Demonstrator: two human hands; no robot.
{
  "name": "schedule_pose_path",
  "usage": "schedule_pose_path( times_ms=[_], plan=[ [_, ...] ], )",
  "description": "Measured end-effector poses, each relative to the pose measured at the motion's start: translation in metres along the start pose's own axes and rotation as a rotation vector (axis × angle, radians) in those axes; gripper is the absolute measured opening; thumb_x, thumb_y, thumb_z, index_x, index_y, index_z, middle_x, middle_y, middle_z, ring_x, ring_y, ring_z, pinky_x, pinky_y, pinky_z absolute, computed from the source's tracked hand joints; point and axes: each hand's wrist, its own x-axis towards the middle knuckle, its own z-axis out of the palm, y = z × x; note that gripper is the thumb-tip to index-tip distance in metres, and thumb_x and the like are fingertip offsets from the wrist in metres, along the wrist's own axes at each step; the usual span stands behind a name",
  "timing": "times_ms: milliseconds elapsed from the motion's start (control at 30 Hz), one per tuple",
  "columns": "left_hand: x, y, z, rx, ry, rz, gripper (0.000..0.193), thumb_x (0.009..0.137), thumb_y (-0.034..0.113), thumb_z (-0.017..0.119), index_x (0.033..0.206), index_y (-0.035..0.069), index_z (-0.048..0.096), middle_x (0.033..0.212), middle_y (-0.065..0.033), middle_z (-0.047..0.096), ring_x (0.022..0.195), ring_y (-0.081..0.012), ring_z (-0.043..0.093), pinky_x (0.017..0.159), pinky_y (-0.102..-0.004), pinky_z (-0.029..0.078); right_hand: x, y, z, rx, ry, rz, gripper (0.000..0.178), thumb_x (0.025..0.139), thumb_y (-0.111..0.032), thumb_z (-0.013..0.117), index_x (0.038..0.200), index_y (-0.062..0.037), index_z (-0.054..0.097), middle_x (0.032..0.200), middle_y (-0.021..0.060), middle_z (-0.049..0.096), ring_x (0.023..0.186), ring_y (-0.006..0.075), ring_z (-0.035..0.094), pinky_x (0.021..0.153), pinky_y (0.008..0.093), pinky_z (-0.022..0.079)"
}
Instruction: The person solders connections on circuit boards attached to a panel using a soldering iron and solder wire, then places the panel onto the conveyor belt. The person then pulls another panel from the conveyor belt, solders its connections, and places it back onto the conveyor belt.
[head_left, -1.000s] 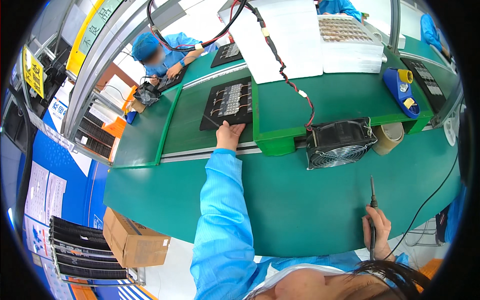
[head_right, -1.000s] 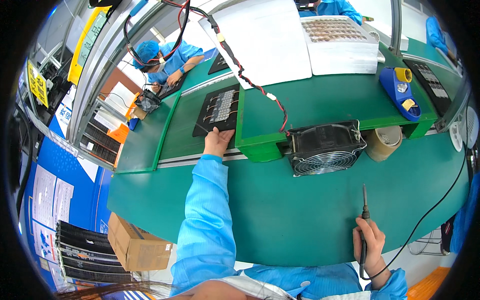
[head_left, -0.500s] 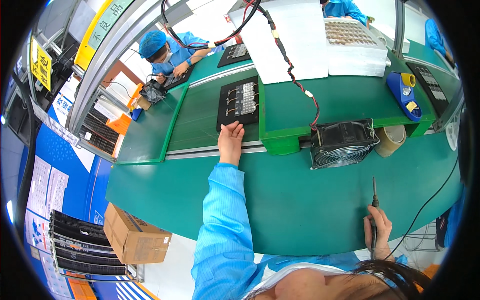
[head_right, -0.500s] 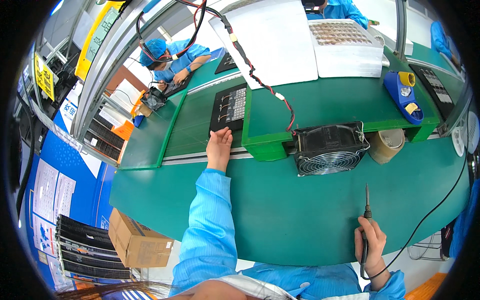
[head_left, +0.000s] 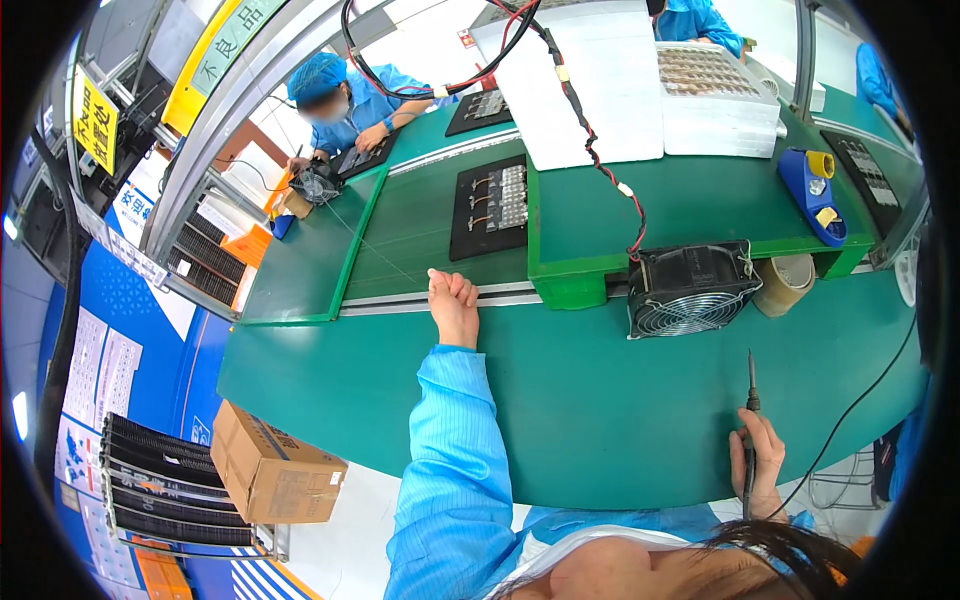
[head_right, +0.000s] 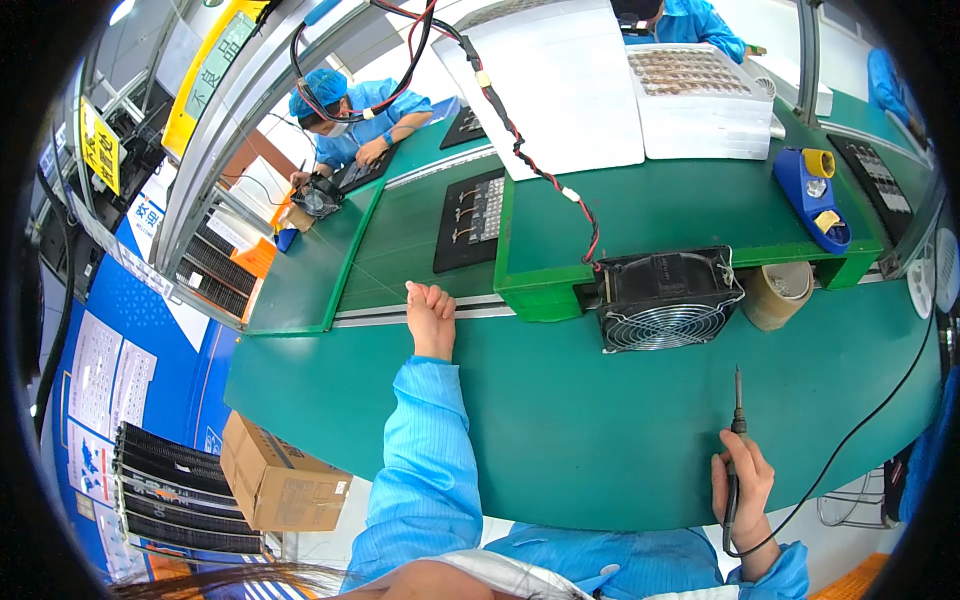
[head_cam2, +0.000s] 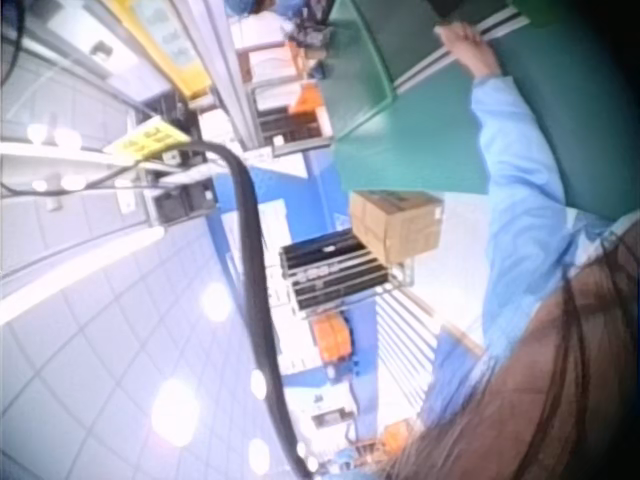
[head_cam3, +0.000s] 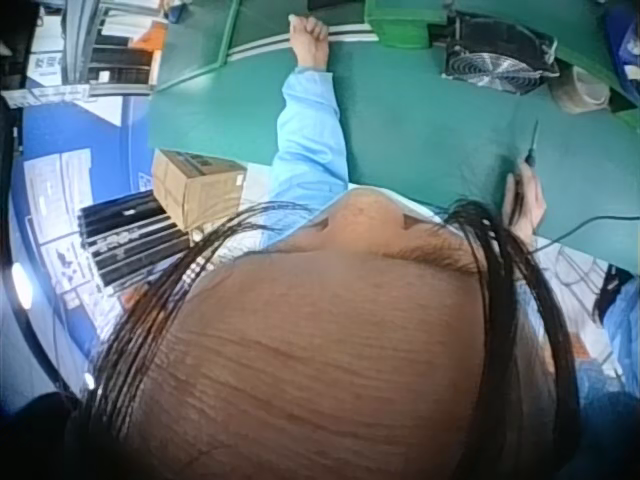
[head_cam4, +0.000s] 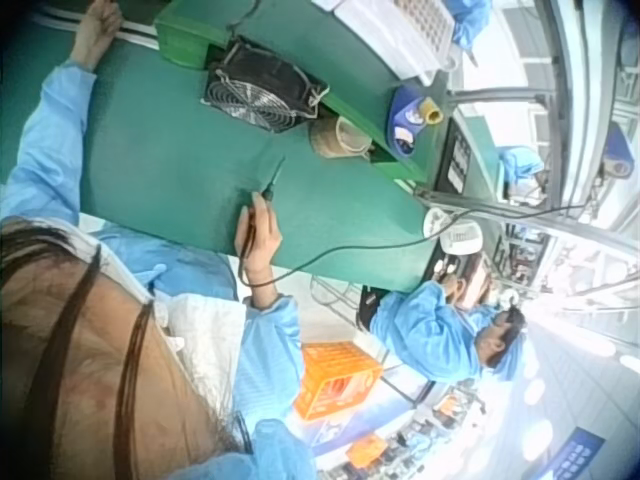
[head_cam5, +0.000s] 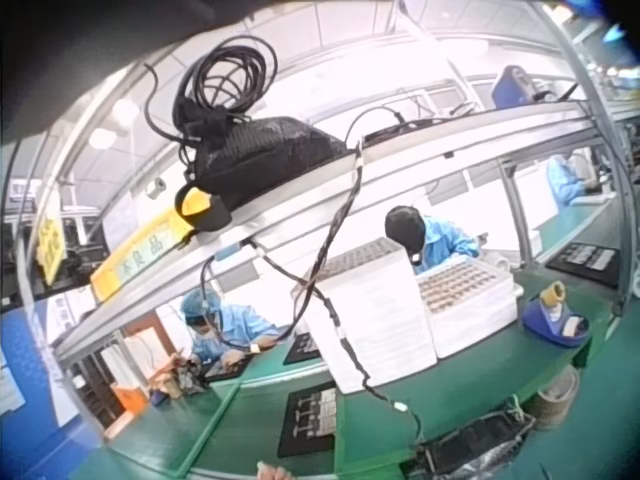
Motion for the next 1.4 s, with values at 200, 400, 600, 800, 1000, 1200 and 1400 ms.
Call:
schedule_pose_path(
  times_ms=[200,400,600,800,1000,1200,1400],
  plan=[
    [-0.004,0.003,-0.001,-0.003,0.009,0.054,0.040,0.103,0.039,0.036,0.073,0.013,0.038,0.058,0.0025,0.030,0.049,-0.0096,0.021,0.045,-0.0262,0.022,0.001,0.000,0.002,0.005,-0.006,0.016,0.036,0.074,0.009,0.060,0.109,0.0020,0.059,0.077,0.0139,0.056,0.059,0.0232,0.057,0.053,0.0314,0.045],
    [-0.003,0.000,-0.001,0.042,0.022,0.056,0.036,0.104,0.040,0.034,0.095,0.007,0.048,0.062,0.0010,0.034,0.051,-0.0101,0.025,0.049,-0.0263,0.027,-0.001,0.000,0.000,0.001,-0.014,0.048,0.036,0.074,0.009,0.060,0.109,0.0013,0.059,0.079,0.0138,0.057,0.060,0.0231,0.057,0.054,0.0315,0.045],
    [-0.003,-0.001,-0.004,0.044,0.023,0.033,0.040,0.104,0.040,0.033,0.107,0.004,0.050,0.066,-0.0005,0.039,0.053,-0.0108,0.031,0.051,-0.0268,0.030,-0.001,0.001,0.001,-0.004,-0.005,0.037,0.037,0.074,0.009,0.061,0.110,0.0009,0.059,0.079,0.0137,0.057,0.060,0.0228,0.057,0.054,0.0315,0.045],
    [-0.002,0.000,-0.006,0.027,0.021,0.032,0.040,0.104,0.040,0.032,0.107,0.004,0.050,0.067,-0.0013,0.042,0.054,-0.0114,0.033,0.053,-0.0278,0.032,0.000,0.001,0.001,-0.001,-0.011,0.047,0.037,0.074,0.009,0.061,0.110,0.0011,0.059,0.078,0.0134,0.056,0.059,0.0229,0.056,0.053,0.0320,0.044],
    [-0.003,-0.001,-0.005,0.019,0.025,0.021,0.040,0.104,0.039,0.032,0.107,0.004,0.050,0.068,-0.0014,0.043,0.054,-0.0117,0.033,0.054,-0.0283,0.033,0.000,0.000,0.001,-0.008,0.006,0.034,0.037,0.074,0.009,0.061,0.110,0.0014,0.059,0.075,0.0129,0.055,0.058,0.0227,0.055,0.052,0.0317,0.044],
    [-0.001,-0.003,-0.007,0.014,0.017,0.019,0.041,0.104,0.040,0.034,0.104,0.003,0.052,0.068,-0.0015,0.044,0.055,-0.0118,0.034,0.054,-0.0281,0.033,0.001,0.001,0.001,-0.008,-0.003,0.037,0.037,0.073,0.009,0.061,0.109,0.0013,0.059,0.076,0.0131,0.055,0.057,0.0219,0.055,0.051,0.0312,0.043],
    [0.000,-0.002,-0.009,0.004,-0.004,0.023,0.042,0.104,0.040,0.034,0.101,0.003,0.053,0.069,-0.0015,0.045,0.055,-0.0117,0.035,0.054,-0.0281,0.034,0.001,0.000,0.001,-0.010,0.002,0.034,0.036,0.074,0.009,0.061,0.109,0.0009,0.059,0.078,0.0134,0.056,0.057,0.0219,0.056,0.051,0.0311,0.044]
  ],
)
